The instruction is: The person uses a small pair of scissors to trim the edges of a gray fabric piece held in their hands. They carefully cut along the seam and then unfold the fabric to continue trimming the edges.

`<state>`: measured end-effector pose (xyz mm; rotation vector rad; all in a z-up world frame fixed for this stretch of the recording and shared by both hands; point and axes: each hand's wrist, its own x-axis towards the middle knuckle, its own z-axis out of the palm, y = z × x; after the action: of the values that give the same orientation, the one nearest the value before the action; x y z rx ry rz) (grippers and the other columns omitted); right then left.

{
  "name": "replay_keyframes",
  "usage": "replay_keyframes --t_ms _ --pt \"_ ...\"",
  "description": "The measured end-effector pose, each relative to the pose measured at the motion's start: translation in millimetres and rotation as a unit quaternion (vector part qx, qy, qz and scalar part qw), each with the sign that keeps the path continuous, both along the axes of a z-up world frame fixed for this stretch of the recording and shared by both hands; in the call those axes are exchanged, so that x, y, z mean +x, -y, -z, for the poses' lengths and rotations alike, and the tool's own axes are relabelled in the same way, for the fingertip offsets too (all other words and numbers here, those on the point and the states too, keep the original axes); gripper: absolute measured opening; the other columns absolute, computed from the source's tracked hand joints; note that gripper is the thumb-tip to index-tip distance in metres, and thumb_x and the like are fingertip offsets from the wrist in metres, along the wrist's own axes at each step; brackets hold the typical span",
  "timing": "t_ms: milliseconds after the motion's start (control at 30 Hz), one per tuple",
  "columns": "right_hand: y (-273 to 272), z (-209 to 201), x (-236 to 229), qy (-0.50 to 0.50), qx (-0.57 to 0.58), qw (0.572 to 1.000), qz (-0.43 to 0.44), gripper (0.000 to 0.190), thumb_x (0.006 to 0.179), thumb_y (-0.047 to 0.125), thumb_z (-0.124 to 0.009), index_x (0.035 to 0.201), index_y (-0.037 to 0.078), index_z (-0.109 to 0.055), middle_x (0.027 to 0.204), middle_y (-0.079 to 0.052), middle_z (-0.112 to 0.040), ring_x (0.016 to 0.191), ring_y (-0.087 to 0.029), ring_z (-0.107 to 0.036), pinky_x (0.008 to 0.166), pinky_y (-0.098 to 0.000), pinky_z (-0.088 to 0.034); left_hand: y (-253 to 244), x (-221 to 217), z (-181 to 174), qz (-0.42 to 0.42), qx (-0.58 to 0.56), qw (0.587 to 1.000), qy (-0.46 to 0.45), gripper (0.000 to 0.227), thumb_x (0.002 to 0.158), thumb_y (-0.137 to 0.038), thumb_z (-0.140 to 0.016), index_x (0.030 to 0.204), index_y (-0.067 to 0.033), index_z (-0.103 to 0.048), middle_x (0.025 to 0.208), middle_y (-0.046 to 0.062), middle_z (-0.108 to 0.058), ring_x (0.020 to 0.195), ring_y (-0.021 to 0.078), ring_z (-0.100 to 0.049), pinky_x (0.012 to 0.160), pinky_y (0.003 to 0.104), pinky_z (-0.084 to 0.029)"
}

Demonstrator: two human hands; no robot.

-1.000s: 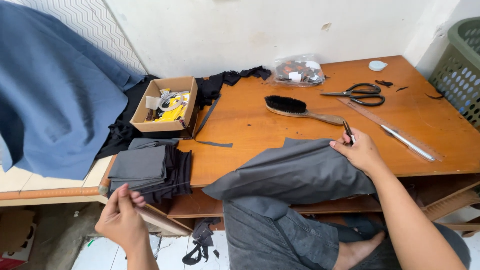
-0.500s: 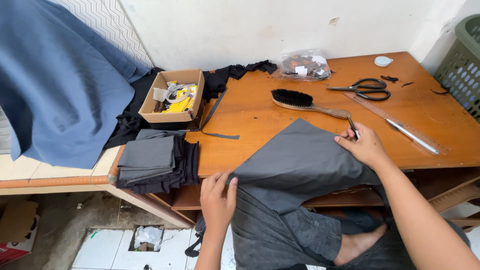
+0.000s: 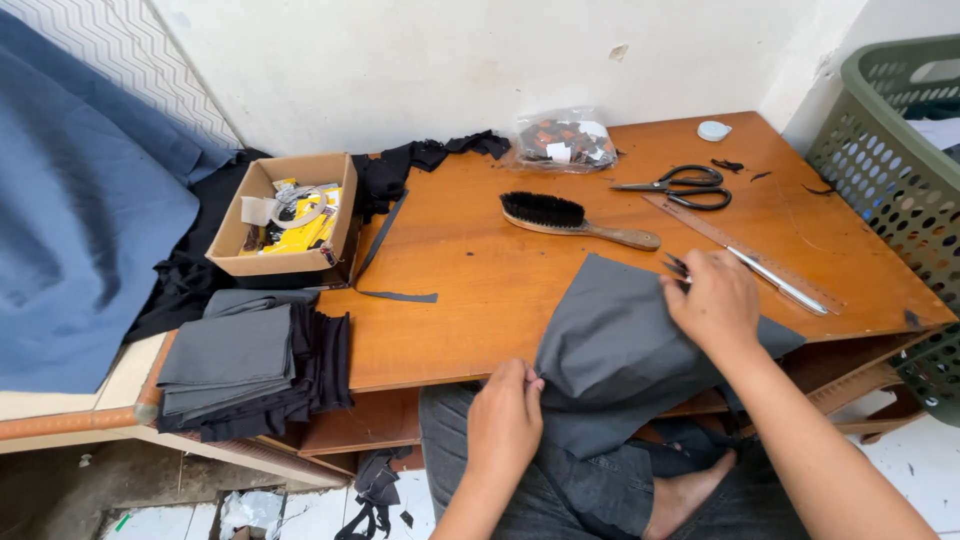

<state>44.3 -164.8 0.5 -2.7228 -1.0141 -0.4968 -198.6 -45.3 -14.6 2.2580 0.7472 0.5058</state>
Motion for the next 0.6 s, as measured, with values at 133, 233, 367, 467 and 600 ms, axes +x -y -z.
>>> replay_keyframes --t_ms 133,233,367,467,600 --pt "-25.8 -10.4 -29.2 -0.150 0.097 0.977 -0.119 0.042 0.078 0.039 -0.054 0.109 0.011 -0.056 0.095 -0.006 -0.058 0.087 -0.022 -0.054 0.066 -0.0363 -0.046 22.3 9.4 14.6 -0.011 -0.039 0.998 -0.039 0.009 0.077 -0.019 -0.052 0.073 -0.0150 -0.045 0.071 -0.002 -0.053 0.064 0.0248 -0.052 0.052 0.039 -0.040" --pt "-38.1 -3.8 -23.4 -0.203 0.057 0.959 -0.189 0.048 0.078 0.037 -0.055 0.116 0.009 -0.049 0.111 -0.005 -0.054 0.099 -0.021 -0.053 0.075 -0.0358 -0.046 28.3 7.8 33.5 -0.020 -0.201 0.979 0.012 0.016 0.073 -0.018 -0.062 0.084 -0.0128 -0.052 0.062 -0.006 -0.054 0.048 0.0079 -0.049 0.054 0.023 -0.042" --pt "-43.7 -0.9 -10.4 -0.220 0.044 0.947 -0.228 0.050 0.080 0.035 -0.054 0.121 0.009 -0.045 0.118 -0.006 -0.050 0.109 -0.024 -0.046 0.081 -0.0381 -0.043 31.1 6.1 64.1 0.041 -0.350 0.931 0.092 0.022 0.075 -0.016 -0.064 0.096 -0.0086 -0.066 0.064 -0.005 -0.050 0.055 0.0030 -0.042 0.056 0.017 -0.037" --pt "-44.1 -2.2 -11.9 -0.221 0.032 0.941 -0.253 0.049 0.080 0.032 -0.055 0.121 0.007 -0.045 0.119 -0.006 -0.050 0.110 -0.024 -0.044 0.081 -0.0385 -0.042 33.1 3.7 66.1 0.054 -0.297 0.946 0.121 0.007 0.071 -0.016 -0.069 0.077 -0.0129 -0.070 0.078 -0.004 -0.056 0.073 0.0083 -0.047 0.068 0.022 -0.035" --pt "-44.6 -4.6 -10.8 -0.232 0.022 0.939 -0.254 0.048 0.080 0.032 -0.055 0.122 0.009 -0.045 0.119 -0.005 -0.050 0.106 -0.025 -0.045 0.077 -0.0391 -0.042 32.5 9.8 30.2 0.039 -0.356 0.926 0.114 0.019 0.061 -0.017 -0.075 0.077 -0.0095 -0.068 0.077 -0.004 -0.067 0.073 0.0047 -0.059 0.067 0.018 -0.045"
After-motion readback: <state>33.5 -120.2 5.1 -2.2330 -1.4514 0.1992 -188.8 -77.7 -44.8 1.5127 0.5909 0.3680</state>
